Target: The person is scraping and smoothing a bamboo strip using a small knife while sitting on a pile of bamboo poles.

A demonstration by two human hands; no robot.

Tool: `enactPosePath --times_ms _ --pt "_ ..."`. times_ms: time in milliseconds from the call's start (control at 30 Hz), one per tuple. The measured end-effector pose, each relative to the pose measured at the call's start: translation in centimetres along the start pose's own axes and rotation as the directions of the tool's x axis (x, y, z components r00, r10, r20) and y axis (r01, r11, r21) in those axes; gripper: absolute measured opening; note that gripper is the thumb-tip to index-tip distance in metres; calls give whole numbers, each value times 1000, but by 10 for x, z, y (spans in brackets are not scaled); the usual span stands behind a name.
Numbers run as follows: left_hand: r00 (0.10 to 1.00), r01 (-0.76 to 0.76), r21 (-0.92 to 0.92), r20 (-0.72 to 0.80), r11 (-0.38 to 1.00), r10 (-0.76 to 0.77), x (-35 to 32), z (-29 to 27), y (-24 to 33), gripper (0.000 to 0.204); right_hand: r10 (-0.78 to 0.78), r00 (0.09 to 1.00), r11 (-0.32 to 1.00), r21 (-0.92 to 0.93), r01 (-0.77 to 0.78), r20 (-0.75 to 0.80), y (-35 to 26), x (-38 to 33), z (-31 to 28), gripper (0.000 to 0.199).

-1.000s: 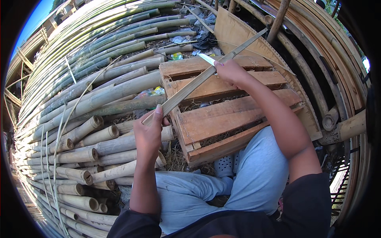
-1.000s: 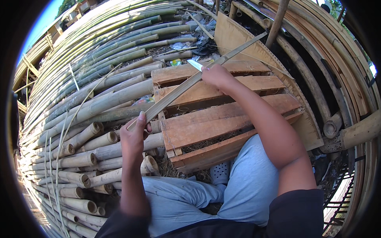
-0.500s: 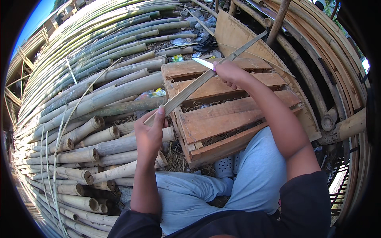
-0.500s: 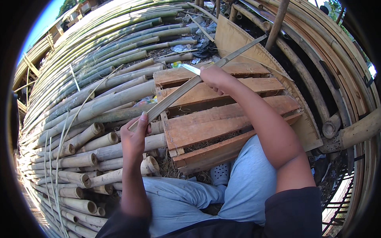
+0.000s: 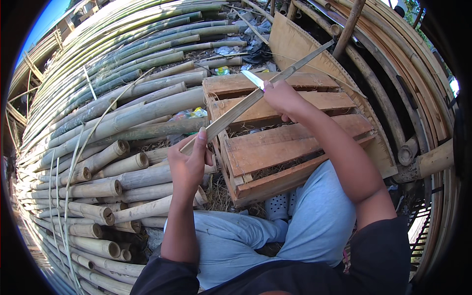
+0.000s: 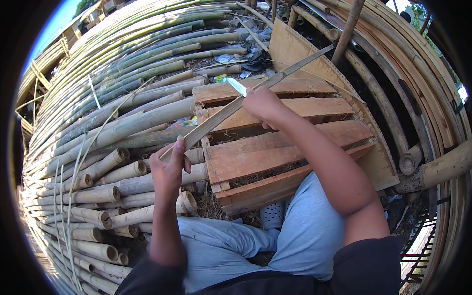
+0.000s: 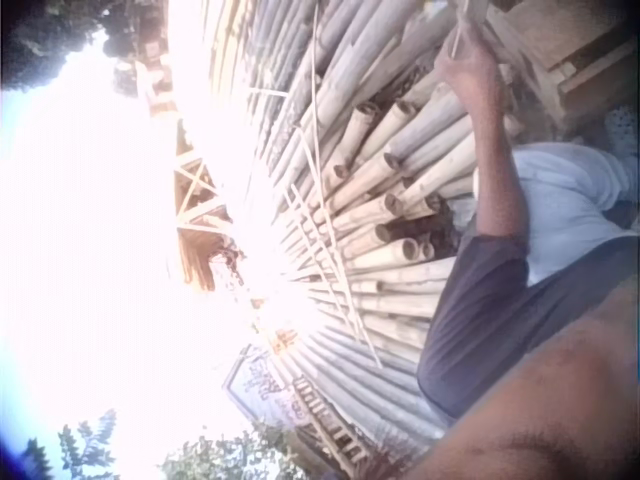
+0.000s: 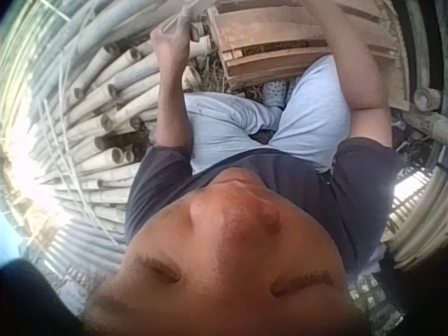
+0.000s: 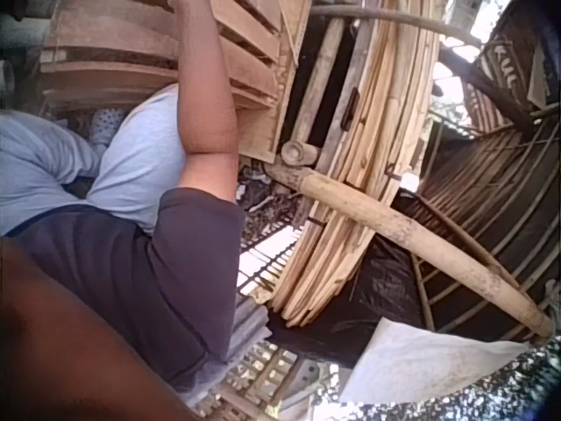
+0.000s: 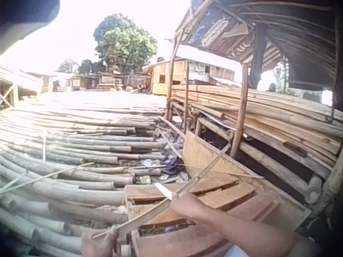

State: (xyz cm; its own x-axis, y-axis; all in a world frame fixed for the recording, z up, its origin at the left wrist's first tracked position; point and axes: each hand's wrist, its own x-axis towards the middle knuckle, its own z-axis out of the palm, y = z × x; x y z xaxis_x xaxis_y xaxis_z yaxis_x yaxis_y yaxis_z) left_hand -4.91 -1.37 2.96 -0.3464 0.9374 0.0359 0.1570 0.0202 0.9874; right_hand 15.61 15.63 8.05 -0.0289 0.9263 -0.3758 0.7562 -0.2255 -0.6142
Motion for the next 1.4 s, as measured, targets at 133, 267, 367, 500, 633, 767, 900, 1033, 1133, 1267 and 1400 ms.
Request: enactPosePath --times_ms 133,267,367,500,633,767,900,1033,1133,1267,1400 --pt "999 -28 38 21 999 27 5 -1 -5 44 47 979 984 161 -80 198 14 29 -23 43" --pt "1000 -10 -5 -2 1000 10 5 4 -8 45 67 997 980 185 -74 40 11 16 -5 44" --pt "998 -27 -25 -53 999 25 0 1 -2 45 -43 996 999 5 43 83 1 6 -2 52" --pt "999 -47 -18 -17 999 47 3 9 -4 44 70 992 998 13 -69 -109 28 45 -29 56" --pt "999 -36 6 -30 999 36 1 -1 -3 44 -133 987 991 -45 129 -95 5 0 19 46" --pt "996 -88 -27 -5 996 88 2 0 -4 43 15 999 976 216 -23 37 11 24 -22 43" --pt "994 -107 -3 -4 994 107 0 2 -4 40 -32 999 993 114 28 39 3 -2 -2 45" --pt "991 -133 54 -4 990 134 -1 -4 1 39 -21 976 977 210 -26 218 4 5 -15 43" --pt "989 -139 32 46 990 138 0 5 1 38 70 997 969 238 -60 -31 29 35 -27 43" --pt "991 -126 42 52 991 124 1 3 -3 38 -103 981 994 39 98 167 0 -24 24 50" --pt "995 -89 42 46 995 87 3 1 -4 38 -145 952 985 -54 165 270 -10 -35 16 53"
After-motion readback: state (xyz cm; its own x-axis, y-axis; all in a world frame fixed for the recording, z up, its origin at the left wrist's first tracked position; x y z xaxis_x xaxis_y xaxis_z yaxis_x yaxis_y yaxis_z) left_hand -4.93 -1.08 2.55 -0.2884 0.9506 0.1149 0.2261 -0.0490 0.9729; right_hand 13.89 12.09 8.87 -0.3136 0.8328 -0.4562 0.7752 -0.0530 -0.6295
